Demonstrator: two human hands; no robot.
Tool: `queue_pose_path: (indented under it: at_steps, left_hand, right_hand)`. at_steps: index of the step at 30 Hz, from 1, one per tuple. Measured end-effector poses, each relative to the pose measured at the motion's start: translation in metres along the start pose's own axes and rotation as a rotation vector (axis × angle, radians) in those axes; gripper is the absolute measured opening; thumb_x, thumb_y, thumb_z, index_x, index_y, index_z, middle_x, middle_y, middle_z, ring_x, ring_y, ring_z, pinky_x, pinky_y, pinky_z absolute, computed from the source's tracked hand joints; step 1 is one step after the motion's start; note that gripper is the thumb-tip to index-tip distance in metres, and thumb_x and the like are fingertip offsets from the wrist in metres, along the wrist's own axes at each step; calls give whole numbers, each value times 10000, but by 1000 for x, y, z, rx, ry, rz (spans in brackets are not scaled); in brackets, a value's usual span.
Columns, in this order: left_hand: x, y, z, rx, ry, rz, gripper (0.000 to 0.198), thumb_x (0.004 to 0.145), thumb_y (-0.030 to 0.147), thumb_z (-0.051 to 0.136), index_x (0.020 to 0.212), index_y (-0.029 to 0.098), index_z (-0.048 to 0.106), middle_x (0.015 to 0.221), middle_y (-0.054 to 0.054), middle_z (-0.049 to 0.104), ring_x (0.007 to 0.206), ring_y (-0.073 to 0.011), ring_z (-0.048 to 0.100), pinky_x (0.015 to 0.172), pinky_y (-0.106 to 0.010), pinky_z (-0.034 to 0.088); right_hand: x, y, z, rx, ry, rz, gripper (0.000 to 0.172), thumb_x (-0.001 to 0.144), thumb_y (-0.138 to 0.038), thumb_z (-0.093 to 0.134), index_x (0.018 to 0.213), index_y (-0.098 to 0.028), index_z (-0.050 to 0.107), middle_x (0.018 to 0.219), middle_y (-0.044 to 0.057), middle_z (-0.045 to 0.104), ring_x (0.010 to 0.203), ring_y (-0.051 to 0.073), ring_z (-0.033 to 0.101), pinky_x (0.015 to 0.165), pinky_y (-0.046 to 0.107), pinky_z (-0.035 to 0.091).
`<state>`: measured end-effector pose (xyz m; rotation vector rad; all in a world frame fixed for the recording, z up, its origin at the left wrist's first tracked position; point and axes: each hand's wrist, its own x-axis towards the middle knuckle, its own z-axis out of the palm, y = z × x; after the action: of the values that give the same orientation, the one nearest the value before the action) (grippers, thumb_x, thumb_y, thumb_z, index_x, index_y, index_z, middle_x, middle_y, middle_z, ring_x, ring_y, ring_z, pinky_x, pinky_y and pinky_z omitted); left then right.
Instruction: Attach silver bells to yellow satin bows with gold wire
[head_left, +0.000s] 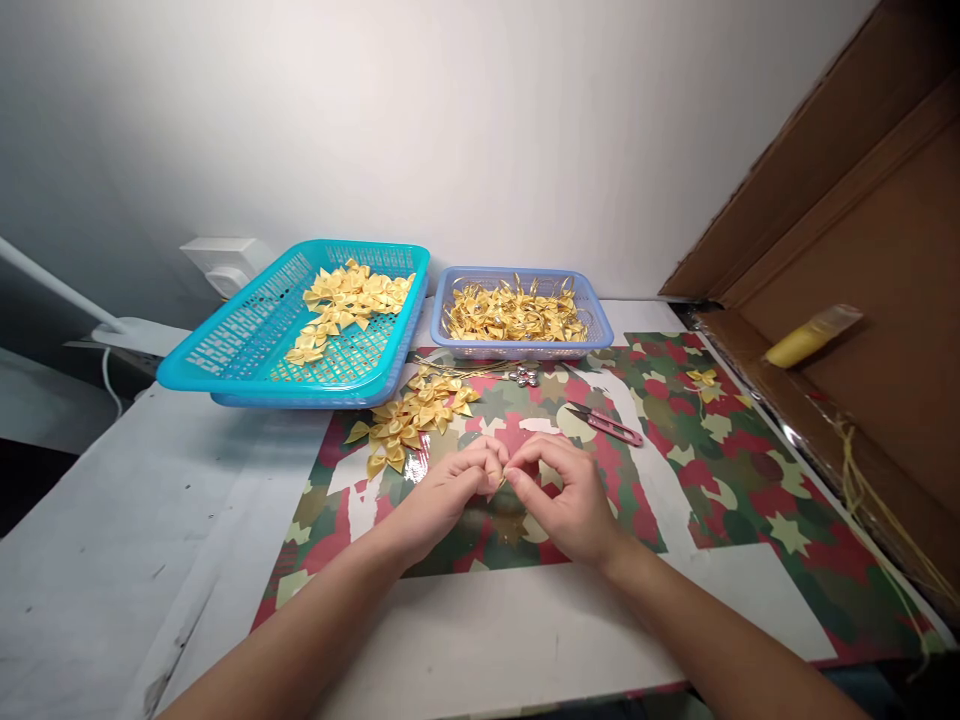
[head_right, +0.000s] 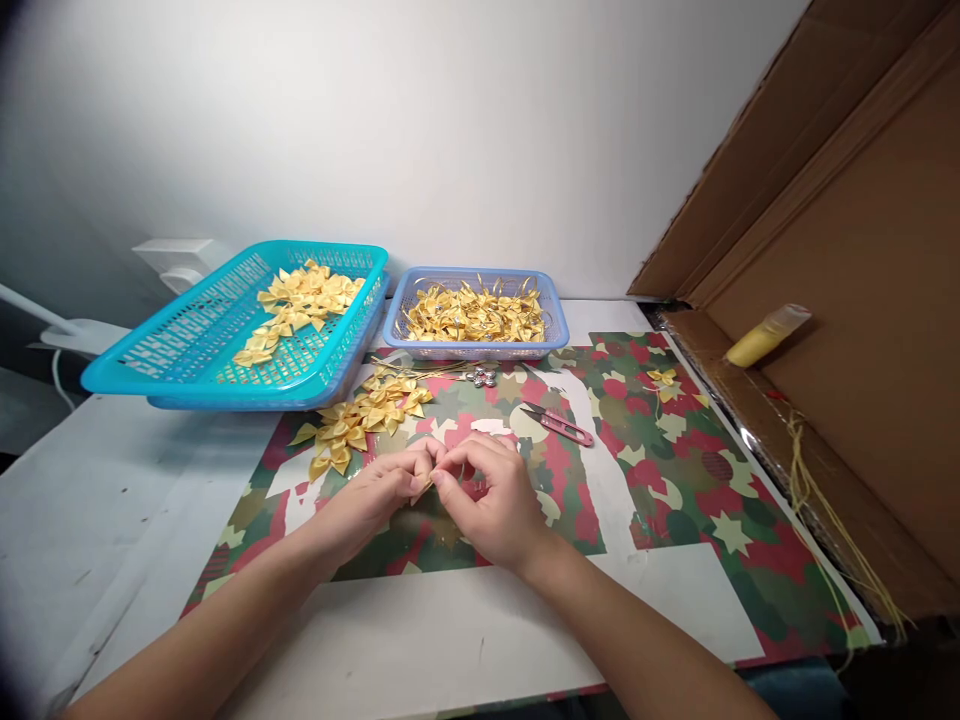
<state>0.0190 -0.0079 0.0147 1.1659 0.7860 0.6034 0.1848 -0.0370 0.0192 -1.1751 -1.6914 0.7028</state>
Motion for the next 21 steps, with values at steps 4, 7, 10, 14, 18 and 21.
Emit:
queue_pose_path:
  at_steps: [4,7,10,14,18,21]
  left_hand:
    - [-1,2,1,17,-4,1,161,744,201,468,597,178,405,916,-11,438,841,-166,425,766,-272,380]
    - [-1,3,2,15,-5,-2,161,736,209,474,594,179,406,920,-14,439,841,-169,423,759,-275,381]
    - [0,2,1,15,2,-8,168,733,222,482,592,181,401,901,-11,446,844,-171,428,777,-277,377]
    - [1,0,1,24,35,-14,179,734,247,489,594,187,395,872,-14,439,840,-176,422,766,-271,389]
    - [1,-1,0,4,53,-4,191,747,260,494,596,183,406,908,-21,456,884,-184,444,781,-272,401]
    - [1,-1,0,-25,53,7,205,765,260,496,595,177,416,915,-13,459,875,-172,455,758,-261,393]
  right_hand:
    - [-1,0,1,-20,28,3,128,821,-187,597,700,-218,570,680,-17,635,670,155,558,720,332,405]
    - [-1,1,2,-23,33,7,149,832,-192,597,691,-220,557,679,-22,627,667,152,553,722,329,403]
    - [-1,3,2,-28,0,-5,153,869,-192,571,719,-221,578,714,-16,648,694,154,564,743,338,392]
    - [-2,4,2,-40,-11,-51,137,893,-187,545,773,-227,597,771,0,678,744,168,598,766,357,381]
    - [-3,4,1,-61,-4,-89,134,880,-152,522,818,-231,611,791,5,694,764,175,619,775,372,374]
    - [-3,4,1,-74,-7,-139,142,847,-129,528,854,-233,626,804,6,705,755,177,624,772,380,369]
